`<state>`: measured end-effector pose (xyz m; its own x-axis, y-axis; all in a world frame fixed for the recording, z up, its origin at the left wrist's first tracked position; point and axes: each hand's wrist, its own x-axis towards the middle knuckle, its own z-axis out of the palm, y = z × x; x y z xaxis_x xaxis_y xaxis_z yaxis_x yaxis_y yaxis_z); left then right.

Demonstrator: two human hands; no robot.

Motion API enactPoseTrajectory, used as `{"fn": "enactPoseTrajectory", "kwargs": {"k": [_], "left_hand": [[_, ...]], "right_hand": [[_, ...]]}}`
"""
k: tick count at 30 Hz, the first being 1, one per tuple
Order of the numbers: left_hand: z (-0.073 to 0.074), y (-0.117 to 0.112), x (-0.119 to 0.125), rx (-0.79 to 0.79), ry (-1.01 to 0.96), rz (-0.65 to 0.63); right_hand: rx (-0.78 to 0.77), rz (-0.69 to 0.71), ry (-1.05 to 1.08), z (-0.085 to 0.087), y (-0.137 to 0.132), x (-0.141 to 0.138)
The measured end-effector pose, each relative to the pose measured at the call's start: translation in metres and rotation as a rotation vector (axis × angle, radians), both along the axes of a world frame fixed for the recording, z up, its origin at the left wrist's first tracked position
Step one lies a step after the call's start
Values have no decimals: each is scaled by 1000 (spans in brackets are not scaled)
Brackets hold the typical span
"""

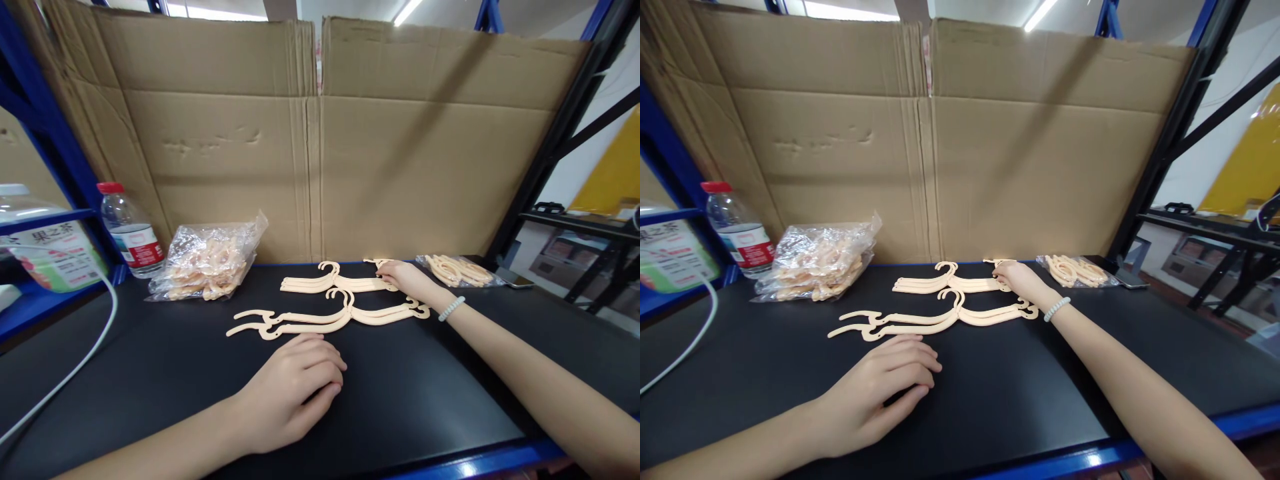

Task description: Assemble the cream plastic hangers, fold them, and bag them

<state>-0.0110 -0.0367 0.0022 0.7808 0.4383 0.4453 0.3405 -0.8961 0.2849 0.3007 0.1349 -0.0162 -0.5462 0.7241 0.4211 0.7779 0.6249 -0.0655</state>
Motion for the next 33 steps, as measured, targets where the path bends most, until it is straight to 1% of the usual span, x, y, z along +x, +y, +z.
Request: {"fn": "enactPoseTrajectory", "kwargs": {"k": [6,11,17,20,22,25,27,28,30,32,33], "left_hand": [[0,0,1,-3,-3,-9],[1,0,1,-11,-19,-15],[-1,0,0,-30,-28,-17],[-1,0,-1,-69,-52,5],[0,-1,-1,-131,-86,54],[-3,-2,1,-293,-180,149],[-7,0,3,-449,-280,172],[-9,1,4,-534,-339,173],[-14,3,7,-697,-455,167],[-17,6,9,-818,-563,154],[-17,6,10,-858,-611,149]], "right_hand": [[-3,-57,-7,2,-3,-4],[38,-108,87,3,-6,-3],[142,-185,338,11,-11,2],[184,-224,485,21,-19,4],[154,-211,659,30,-29,3],[-7,-93,1020,42,-50,-9],[-168,13,1184,47,-67,-26],[-289,79,1240,48,-76,-36],[-578,231,1310,46,-95,-60],[-822,352,1274,39,-113,-84],[-910,387,1240,35,-121,-94]]}}
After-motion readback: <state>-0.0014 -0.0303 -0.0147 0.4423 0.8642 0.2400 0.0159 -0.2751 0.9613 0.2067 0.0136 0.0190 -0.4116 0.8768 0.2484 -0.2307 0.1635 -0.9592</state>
